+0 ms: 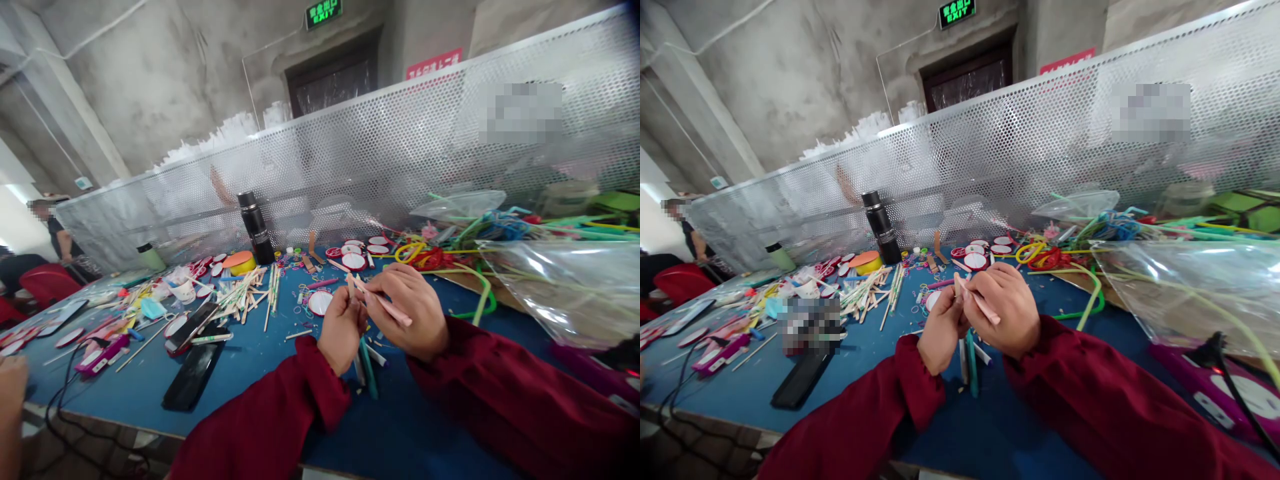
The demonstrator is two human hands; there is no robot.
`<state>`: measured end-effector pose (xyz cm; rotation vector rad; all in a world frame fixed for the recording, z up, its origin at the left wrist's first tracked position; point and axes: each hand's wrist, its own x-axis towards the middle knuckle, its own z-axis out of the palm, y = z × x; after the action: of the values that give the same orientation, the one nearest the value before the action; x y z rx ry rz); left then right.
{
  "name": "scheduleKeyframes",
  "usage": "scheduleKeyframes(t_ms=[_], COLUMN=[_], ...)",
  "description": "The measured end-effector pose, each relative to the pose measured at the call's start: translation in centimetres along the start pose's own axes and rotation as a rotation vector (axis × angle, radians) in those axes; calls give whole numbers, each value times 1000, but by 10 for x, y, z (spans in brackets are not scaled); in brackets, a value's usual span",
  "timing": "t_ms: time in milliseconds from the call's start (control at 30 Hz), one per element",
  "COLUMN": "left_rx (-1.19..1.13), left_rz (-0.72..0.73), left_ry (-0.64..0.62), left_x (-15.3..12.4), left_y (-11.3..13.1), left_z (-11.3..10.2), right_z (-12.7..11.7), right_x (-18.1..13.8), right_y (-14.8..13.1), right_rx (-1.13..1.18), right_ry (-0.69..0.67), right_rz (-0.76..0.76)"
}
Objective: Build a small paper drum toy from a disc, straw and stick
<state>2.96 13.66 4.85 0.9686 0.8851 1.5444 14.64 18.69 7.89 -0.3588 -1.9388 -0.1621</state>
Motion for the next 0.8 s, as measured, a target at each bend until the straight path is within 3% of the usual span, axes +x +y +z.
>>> scheduleKeyframes(t_ms=[200, 567, 800], left_rx=[-20, -17, 33], left_rz=[14, 73, 107], left_ry=[-3, -21, 62], left_x=[0, -1, 0], left_y=[0, 6, 7], left_z=[1, 2, 0], right_z=[-1, -1, 6], right_x=[1, 0, -7], right_y=[-2, -3, -4], right_rx=[15, 81, 44], right_ry=[-15, 87, 116], right_rz=[-10, 103, 165])
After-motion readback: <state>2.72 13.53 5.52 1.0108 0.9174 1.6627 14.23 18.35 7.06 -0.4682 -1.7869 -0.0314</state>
